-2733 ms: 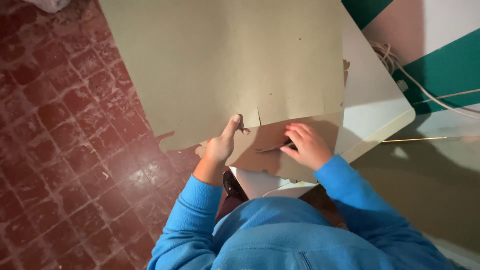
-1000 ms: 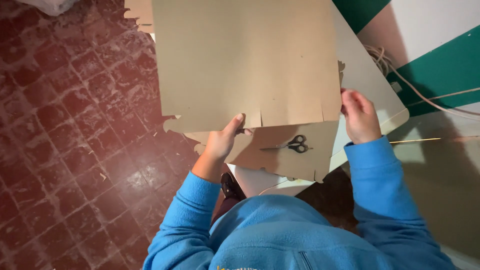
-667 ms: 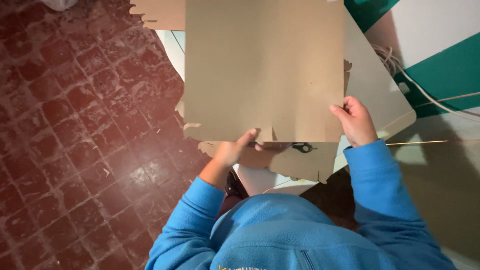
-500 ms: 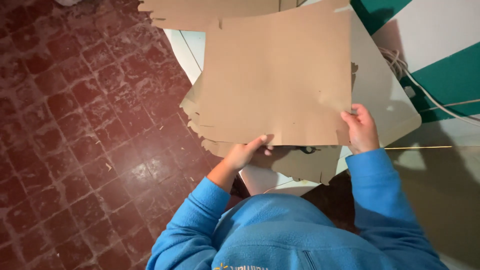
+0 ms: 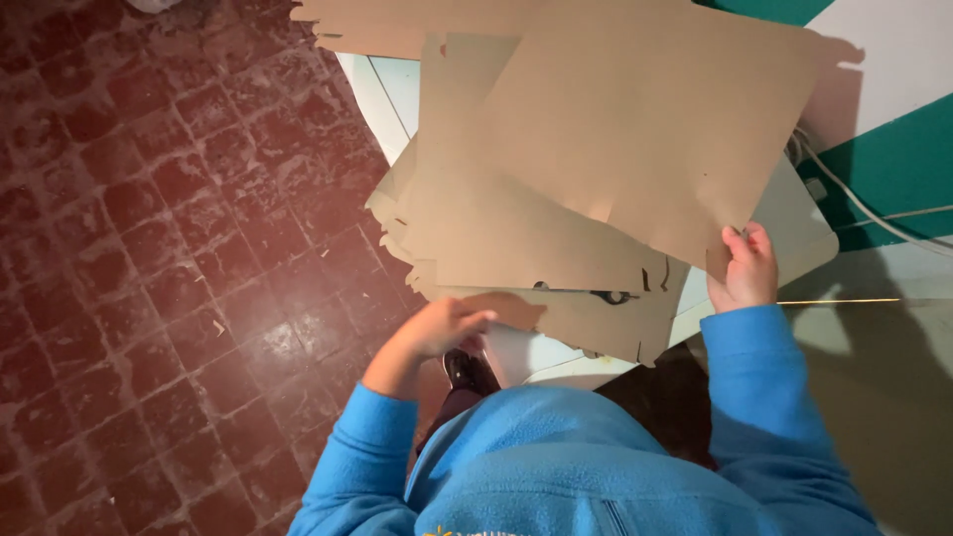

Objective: Cutting and organizing cardboard sheets for box assembly using scissors.

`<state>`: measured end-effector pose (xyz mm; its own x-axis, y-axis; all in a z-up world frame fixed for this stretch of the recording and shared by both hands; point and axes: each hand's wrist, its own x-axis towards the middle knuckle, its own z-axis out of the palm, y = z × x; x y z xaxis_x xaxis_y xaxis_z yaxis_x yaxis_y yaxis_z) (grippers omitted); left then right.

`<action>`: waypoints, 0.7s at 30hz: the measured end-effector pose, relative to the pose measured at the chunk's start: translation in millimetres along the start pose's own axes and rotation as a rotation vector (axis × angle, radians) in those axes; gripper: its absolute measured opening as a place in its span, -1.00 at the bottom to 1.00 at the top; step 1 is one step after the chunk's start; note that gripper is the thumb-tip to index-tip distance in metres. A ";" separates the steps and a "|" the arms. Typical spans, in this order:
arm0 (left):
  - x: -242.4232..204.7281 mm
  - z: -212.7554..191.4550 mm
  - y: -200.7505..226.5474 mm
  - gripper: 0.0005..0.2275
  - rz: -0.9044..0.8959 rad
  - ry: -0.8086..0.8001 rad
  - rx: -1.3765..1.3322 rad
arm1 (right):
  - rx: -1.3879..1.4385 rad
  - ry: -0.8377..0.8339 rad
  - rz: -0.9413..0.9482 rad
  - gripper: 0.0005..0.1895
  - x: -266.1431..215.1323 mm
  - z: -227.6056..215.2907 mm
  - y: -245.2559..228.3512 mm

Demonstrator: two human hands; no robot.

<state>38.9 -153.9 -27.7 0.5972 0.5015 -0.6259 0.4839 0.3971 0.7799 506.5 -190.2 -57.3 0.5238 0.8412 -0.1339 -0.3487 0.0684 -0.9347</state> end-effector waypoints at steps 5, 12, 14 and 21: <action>-17.3 -14.7 -3.3 -0.72 0.091 0.670 -0.013 | 0.001 -0.048 -0.002 -0.81 3.1 -1.2 15.1; 35.5 -30.3 -79.3 -0.56 0.432 1.277 0.234 | -0.011 -0.079 0.040 -0.84 8.6 1.7 29.0; 42.0 -23.9 -89.5 -0.55 0.372 1.242 0.069 | -0.017 -0.062 0.042 -0.84 7.8 3.0 27.2; 40.1 -3.4 -76.5 -0.76 0.280 0.712 -0.587 | 0.000 -0.073 0.130 -0.83 10.3 6.2 30.6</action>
<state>23.7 -161.5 -112.5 0.0204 0.9084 -0.4175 -0.1297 0.4165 0.8998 496.5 -176.1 -85.2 0.4161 0.8799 -0.2296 -0.4103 -0.0437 -0.9109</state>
